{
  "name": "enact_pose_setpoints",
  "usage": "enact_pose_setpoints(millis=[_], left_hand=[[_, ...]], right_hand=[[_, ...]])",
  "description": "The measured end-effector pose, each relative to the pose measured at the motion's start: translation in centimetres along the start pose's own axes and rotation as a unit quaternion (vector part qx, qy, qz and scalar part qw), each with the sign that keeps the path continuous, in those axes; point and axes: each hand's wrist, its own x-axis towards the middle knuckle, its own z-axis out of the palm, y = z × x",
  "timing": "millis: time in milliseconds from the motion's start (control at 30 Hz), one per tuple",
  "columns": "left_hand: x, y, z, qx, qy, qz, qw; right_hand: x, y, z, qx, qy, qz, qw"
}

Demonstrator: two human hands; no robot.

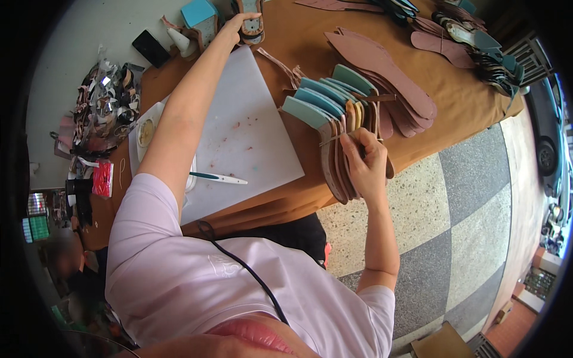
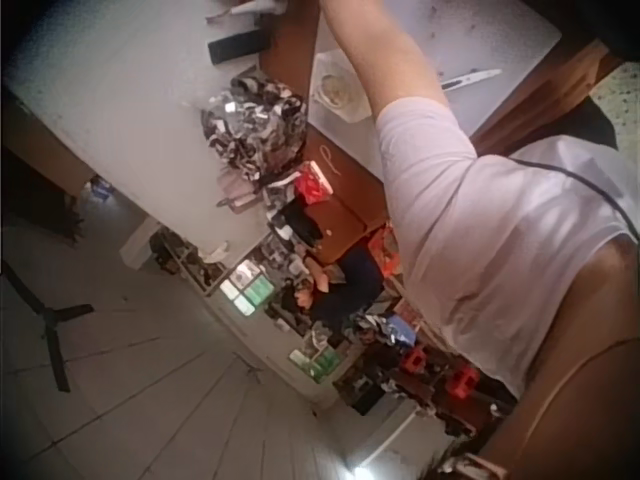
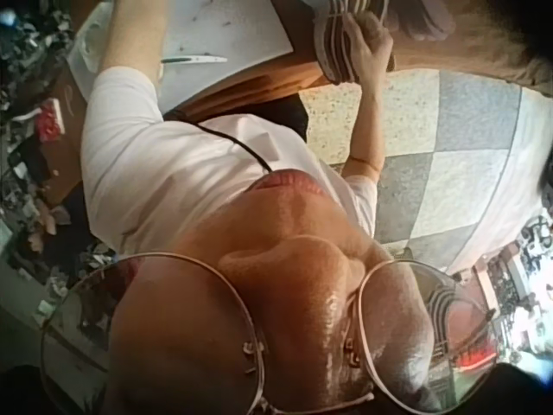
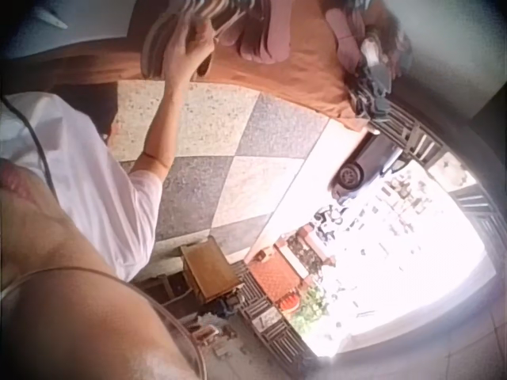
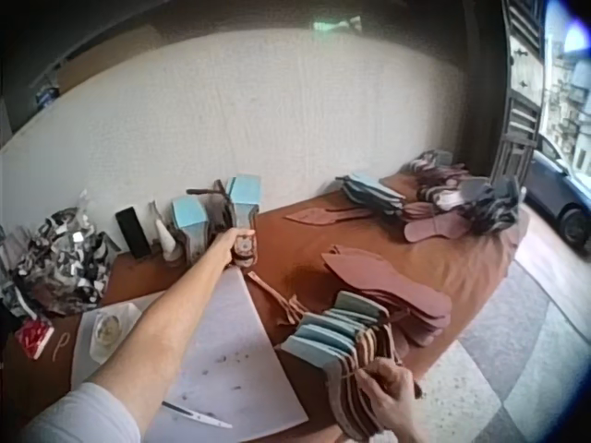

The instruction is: Applying adhesive and assembling shoe components.

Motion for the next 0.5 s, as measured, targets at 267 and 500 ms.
enact_pose_setpoints(millis=[267,500], left_hand=[[2.6,1.8,0.7,-0.273,-0.398,-0.040,0.875],[-8.3,6.9,3.8,-0.378,-0.468,-0.204,0.773]], right_hand=[[0.9,-1.1,-0.4,-0.138,-0.050,-0.023,0.989],[2.7,-1.5,-1.9,-0.328,-0.082,-0.222,0.915]])
